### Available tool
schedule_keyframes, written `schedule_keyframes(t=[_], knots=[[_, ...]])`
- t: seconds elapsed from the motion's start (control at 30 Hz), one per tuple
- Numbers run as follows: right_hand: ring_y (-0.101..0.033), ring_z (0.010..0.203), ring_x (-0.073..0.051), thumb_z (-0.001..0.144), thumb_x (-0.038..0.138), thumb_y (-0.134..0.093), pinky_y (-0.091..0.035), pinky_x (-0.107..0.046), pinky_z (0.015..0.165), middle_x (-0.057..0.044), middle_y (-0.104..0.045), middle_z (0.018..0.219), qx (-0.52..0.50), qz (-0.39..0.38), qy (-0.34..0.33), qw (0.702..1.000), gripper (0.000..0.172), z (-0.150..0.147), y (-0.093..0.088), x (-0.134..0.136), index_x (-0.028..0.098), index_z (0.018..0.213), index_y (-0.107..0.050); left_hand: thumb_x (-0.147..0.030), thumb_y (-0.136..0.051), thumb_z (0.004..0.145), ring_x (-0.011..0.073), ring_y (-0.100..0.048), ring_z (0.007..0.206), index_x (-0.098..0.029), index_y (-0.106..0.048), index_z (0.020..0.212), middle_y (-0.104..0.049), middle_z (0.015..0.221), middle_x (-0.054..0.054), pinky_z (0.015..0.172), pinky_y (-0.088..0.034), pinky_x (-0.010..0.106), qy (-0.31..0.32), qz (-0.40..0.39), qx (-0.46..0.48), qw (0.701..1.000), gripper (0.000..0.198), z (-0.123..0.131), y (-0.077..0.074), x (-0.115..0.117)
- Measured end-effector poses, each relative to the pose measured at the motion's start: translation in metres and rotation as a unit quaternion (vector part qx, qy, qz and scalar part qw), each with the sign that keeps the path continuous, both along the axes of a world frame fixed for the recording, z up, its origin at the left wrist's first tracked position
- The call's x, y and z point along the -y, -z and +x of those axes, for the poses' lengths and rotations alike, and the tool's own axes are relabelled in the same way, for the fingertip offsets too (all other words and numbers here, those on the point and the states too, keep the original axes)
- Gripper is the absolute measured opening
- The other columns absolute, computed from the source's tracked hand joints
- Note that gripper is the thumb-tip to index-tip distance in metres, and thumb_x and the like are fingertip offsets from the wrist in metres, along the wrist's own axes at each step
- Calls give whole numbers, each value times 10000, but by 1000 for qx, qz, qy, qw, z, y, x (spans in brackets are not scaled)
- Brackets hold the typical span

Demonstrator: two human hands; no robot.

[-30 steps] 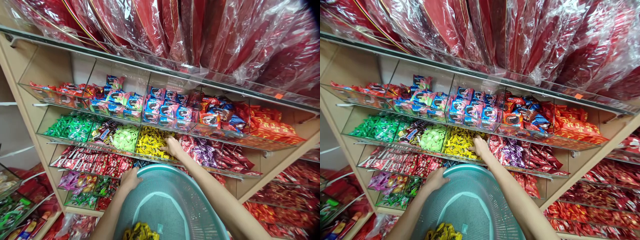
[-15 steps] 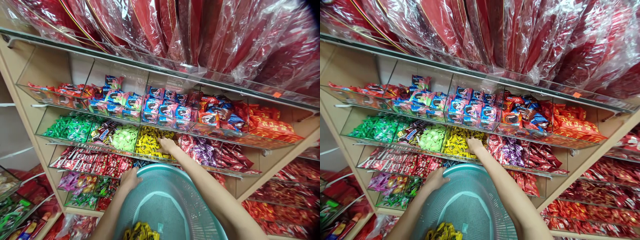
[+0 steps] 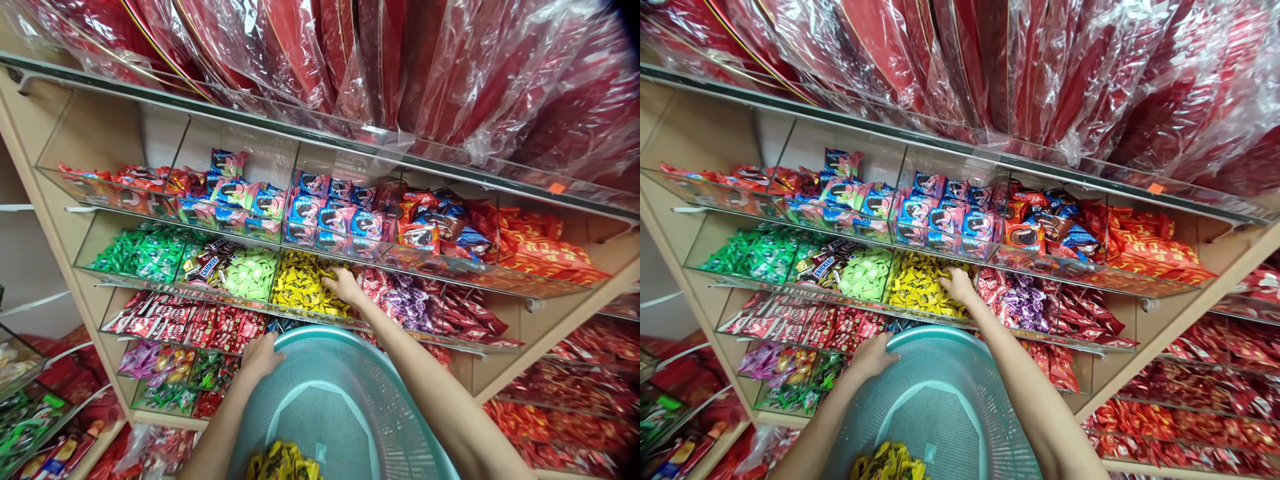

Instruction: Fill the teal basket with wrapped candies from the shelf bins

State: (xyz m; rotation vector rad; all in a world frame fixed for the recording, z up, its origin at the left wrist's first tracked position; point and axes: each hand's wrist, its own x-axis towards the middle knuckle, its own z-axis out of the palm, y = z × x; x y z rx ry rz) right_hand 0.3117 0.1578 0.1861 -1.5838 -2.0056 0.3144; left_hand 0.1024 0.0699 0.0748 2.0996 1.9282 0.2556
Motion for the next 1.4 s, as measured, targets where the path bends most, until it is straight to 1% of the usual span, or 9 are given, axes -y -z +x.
schedule_keyframes(t=[0.13,0.27,0.37,0.47,0.63,0.77,1.0,1.17,1.4], knots=[[-570,799,-153,803,370,-427,-493,-245,604,-86,-572,989,-151,-22,2,988,385,-4,-7,9,133,1105,-463,-435,-521,671,242,-589,887,-229,-547,961,-642,951,68,689,-424,288,5,5,-3,1000,356,0,-2,1],[-561,633,-86,811,410,-414,-472,-184,522,-27,-576,841,-265,-59,-38,962,323,-6,-15,34,176,1025,-476,-430,-525,676,241,-596,871,-228,-552,942,-649,932,66,679,-430,287,9,7,-9,1000,335,1,-6,1],[-538,588,-58,729,389,-560,-427,-143,464,13,-553,805,-425,-151,-103,886,272,-6,-12,66,210,924,-499,-435,-533,674,235,-591,892,-235,-553,950,-646,957,65,687,-431,280,13,9,-13,1000,341,2,-9,2],[-511,561,-48,651,330,-656,-368,-117,402,23,-535,776,-508,-276,-130,806,288,-9,10,103,200,864,-511,-453,-529,679,230,-593,890,-243,-552,973,-648,948,65,690,-433,278,12,2,-19,1000,363,2,-10,2],[-432,489,-31,667,332,-638,-226,-107,316,4,-523,754,-420,-463,-162,764,292,-20,71,155,165,882,-534,-464,-526,679,237,-593,887,-246,-552,965,-648,944,61,685,-440,285,16,2,-37,999,360,7,-8,1],[-369,453,-23,649,362,-648,-206,-123,318,33,-468,666,-298,-542,-184,764,296,-25,101,169,162,851,-563,-479,-517,681,240,-596,873,-246,-553,965,-650,933,61,683,-446,294,27,3,-51,998,369,12,-6,1],[-334,444,-31,620,477,-638,-251,-142,347,43,-414,611,-117,-587,-234,767,375,-21,116,172,174,828,-563,-471,-508,698,228,-589,899,-239,-551,984,-645,959,62,715,-440,287,29,-7,-53,998,371,13,-8,1],[-377,444,-54,639,492,-603,-305,-168,367,30,-431,638,-15,-594,-257,762,518,-20,120,176,205,1062,-524,-460,-507,704,225,-590,891,-238,-559,967,-649,941,57,721,-441,289,33,-7,-51,998,348,13,-11,3],[-390,479,-58,654,462,-599,-304,-150,378,28,-436,659,-9,-581,-283,763,487,-18,117,178,196,1049,-502,-468,-506,701,222,-592,877,-244,-562,954,-651,921,49,714,-445,290,31,-10,-56,998,342,15,-14,5]])
